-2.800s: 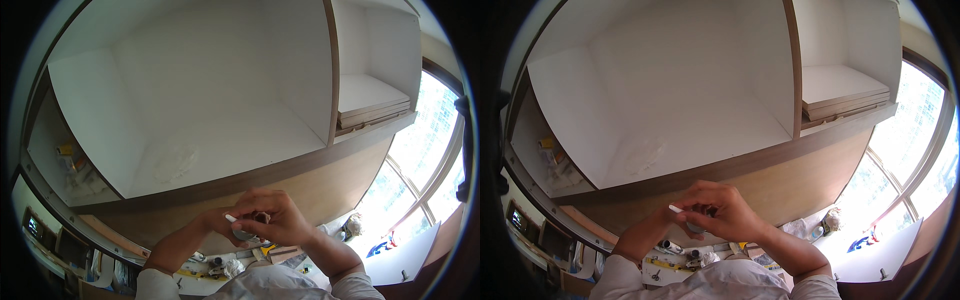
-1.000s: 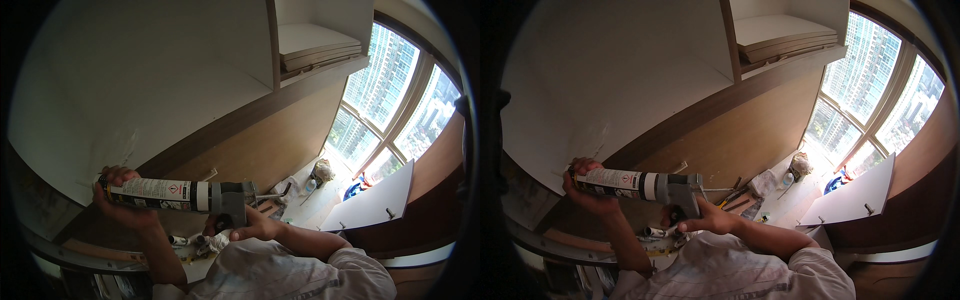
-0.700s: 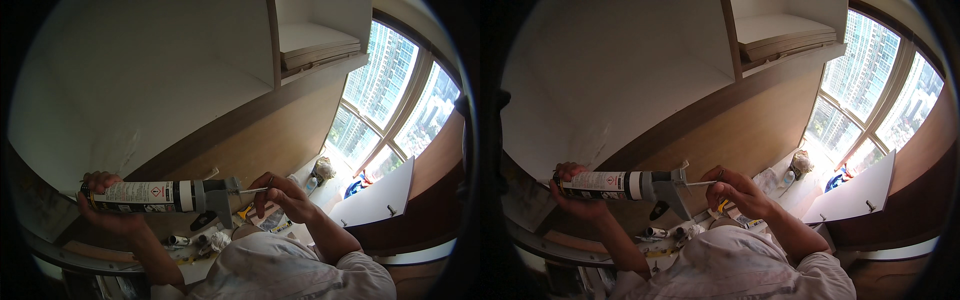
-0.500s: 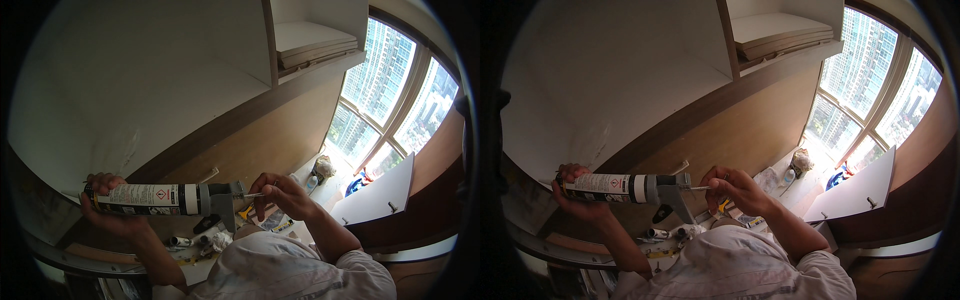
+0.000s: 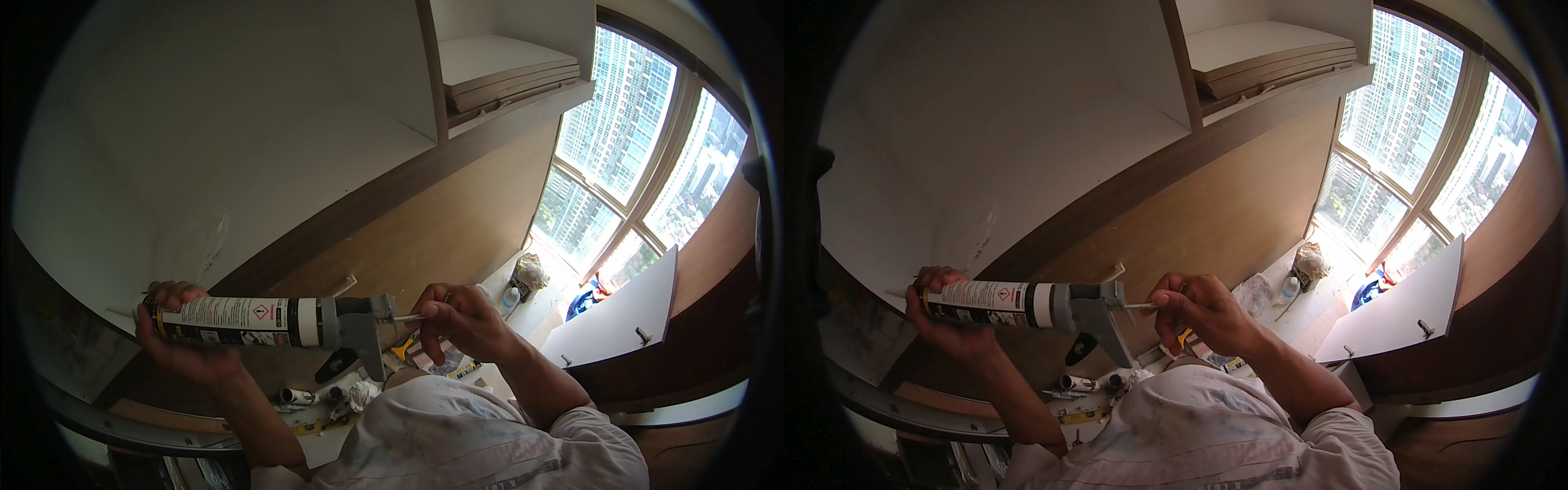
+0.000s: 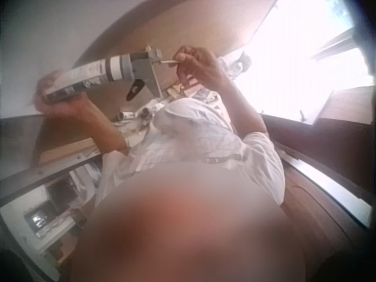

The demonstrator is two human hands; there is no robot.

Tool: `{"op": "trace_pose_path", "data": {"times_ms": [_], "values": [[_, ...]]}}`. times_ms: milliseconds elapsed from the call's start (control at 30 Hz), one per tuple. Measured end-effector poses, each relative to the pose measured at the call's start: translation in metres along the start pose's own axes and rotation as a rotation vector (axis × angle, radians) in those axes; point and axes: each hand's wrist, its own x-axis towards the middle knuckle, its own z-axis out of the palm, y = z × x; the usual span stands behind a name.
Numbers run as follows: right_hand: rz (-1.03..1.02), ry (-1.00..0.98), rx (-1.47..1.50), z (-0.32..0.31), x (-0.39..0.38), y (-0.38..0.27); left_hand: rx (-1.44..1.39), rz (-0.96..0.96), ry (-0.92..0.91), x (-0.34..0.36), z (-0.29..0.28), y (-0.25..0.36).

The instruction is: The person applies a bead of white sealant along the upper edge of a white cabinet using a caulking gun, then smooths and wipes the bead with a finger and a cloth. The person repeats this process along the cabinet edge, cleaning excess sealant from the tool and surface.

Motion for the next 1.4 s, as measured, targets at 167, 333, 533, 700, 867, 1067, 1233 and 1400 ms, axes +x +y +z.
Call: {"op": "trace_pose_path", "data": {"times_ms": [167,333,533,700,867,1067,1233,1400], "values": [[0.013,0.063,-0.136,0.006,-0.005,-0.007,0.061,-0.01,0.076,0.002,-0.001,-0.001],[0.002,0.094,-0.159,0.009,-0.003,-0.014,0.136,-0.062,0.074,0.005,-0.002,-0.001],[-0.043,0.1,-0.258,0.007,-0.003,-0.012,0.198,-0.042,0.098,0.007,-0.005,-0.002],[-0.072,-0.059,-0.052,-0.007,0.008,0.0,0.213,-0.004,0.111,0.006,-0.003,-0.004],[-0.055,-0.178,0.081,0.021,0.014,0.029,0.17,0.027,0.094,0.005,0.006,-0.015],[-0.002,-0.448,0.243,0.045,0.034,0.05,0.142,0.039,0.115,0.003,0.015,-0.024],[0.055,-0.343,0.225,0.049,0.028,0.061,0.155,0.03,0.116,0.001,0.012,-0.022],[0.211,-0.216,0.212,0.05,0.02,0.071,0.21,-0.002,0.093,-0.003,0.011,-0.022]]}}
